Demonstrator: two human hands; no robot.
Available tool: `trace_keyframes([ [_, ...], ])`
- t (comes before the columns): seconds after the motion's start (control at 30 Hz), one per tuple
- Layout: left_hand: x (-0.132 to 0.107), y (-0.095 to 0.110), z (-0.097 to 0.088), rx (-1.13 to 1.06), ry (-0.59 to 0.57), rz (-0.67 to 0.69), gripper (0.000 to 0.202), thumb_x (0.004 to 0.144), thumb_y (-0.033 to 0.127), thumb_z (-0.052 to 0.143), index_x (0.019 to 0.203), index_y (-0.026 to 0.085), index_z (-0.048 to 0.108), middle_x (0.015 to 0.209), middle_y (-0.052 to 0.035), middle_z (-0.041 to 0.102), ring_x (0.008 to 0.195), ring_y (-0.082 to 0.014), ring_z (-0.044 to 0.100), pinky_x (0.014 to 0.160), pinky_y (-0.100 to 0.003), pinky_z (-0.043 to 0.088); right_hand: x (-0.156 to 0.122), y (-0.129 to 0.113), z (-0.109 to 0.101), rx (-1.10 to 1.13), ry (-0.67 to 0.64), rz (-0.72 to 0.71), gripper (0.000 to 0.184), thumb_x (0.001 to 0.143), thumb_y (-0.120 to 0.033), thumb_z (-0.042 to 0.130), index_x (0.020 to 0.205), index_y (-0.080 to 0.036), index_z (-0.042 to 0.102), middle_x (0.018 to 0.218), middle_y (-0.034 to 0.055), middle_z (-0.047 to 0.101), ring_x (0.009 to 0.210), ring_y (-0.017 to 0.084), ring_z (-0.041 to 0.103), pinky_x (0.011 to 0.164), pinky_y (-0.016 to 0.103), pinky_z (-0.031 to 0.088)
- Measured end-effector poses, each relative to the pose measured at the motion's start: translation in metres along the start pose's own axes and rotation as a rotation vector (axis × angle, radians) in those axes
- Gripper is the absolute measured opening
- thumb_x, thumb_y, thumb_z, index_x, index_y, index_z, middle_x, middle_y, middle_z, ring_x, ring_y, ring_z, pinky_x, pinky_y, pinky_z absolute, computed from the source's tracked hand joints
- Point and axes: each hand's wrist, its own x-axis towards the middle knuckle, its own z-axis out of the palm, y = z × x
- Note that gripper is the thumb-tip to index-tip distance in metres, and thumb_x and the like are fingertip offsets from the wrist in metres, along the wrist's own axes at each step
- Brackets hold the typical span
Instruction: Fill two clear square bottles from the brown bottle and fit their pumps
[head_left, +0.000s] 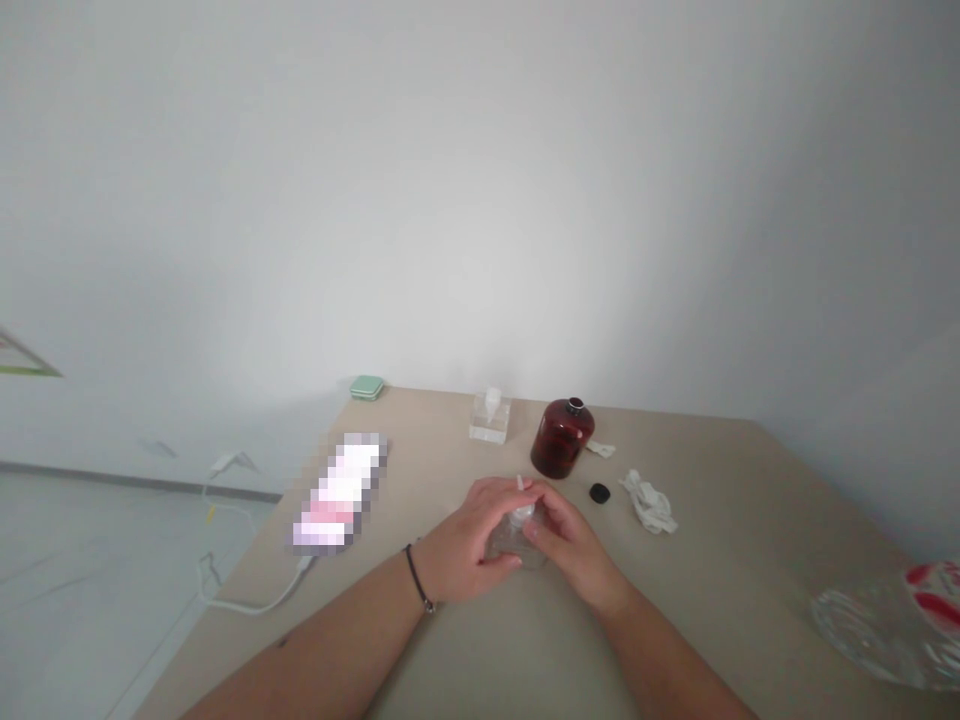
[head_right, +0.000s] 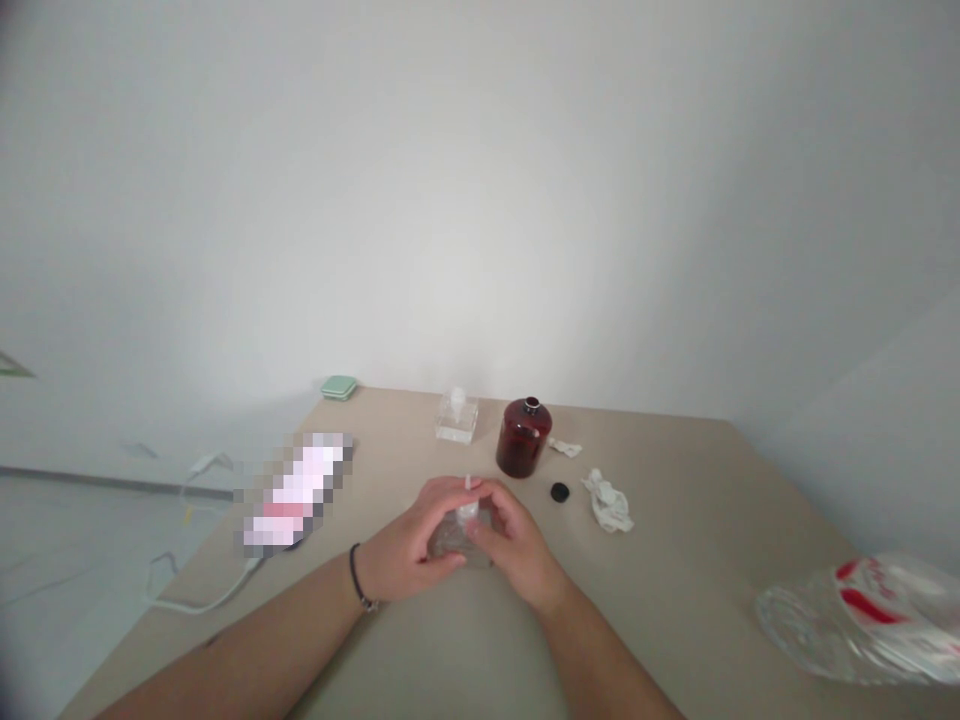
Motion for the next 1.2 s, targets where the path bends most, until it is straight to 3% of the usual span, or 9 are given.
trace_keyframes([
  [0.17,0.000,0.000,0.000,-0.006,0.000,0.006,0.068,0.083,0.019,0.065,0.144,0.027,0.036,0.143,-0.0145,0.046,0.134,-0.0304,0.040,0.112,-0.054,0.034,0.000,0.006,0.001,0.013,0.035,0.003,0.033,0.083,-0.044,0.072,0.108,-0.028,0.058,0.113,0.0046,0.063,0.110,0.023,0.058,0.099,0.041,0.043],
  [0.53,0.002,0.003,0.000,-0.013,0.002,0.005,0.071,0.082,0.019,0.063,0.146,0.027,0.034,0.143,-0.0132,0.047,0.135,-0.0301,0.040,0.113,-0.052,0.032,-0.001,-0.001,-0.001,-0.014,-0.010,0.006,0.031,0.089,-0.045,0.064,0.115,-0.027,0.062,0.118,0.0062,0.063,0.114,0.024,0.057,0.102,0.040,0.041],
  [0.7,0.002,0.003,-0.001,-0.017,0.001,0.012,0.071,0.082,0.019,0.065,0.145,0.028,0.034,0.143,-0.0126,0.047,0.134,-0.0294,0.040,0.114,-0.051,0.032,0.000,0.003,0.000,-0.002,0.015,-0.023,0.032,0.084,-0.044,0.071,0.110,-0.028,0.063,0.113,0.0043,0.064,0.111,0.023,0.058,0.099,0.039,0.043],
  [0.97,-0.001,0.002,-0.001,-0.009,-0.011,-0.017,0.071,0.081,0.019,0.065,0.145,0.027,0.035,0.144,-0.0130,0.046,0.135,-0.0298,0.039,0.114,-0.052,0.031,-0.001,-0.004,-0.002,-0.061,-0.015,-0.016,0.031,0.089,-0.046,0.064,0.115,-0.027,0.065,0.119,0.0062,0.063,0.116,0.024,0.057,0.103,0.040,0.041],
  [1.2,0.001,0.003,-0.001,-0.006,0.000,0.007,0.071,0.082,0.020,0.064,0.146,0.028,0.033,0.144,-0.0131,0.046,0.135,-0.0308,0.039,0.113,-0.053,0.032,0.000,-0.004,0.001,-0.063,0.014,0.005,0.038,0.083,-0.048,0.070,0.113,-0.026,0.064,0.115,0.0074,0.066,0.111,0.026,0.060,0.100,0.044,0.045],
])
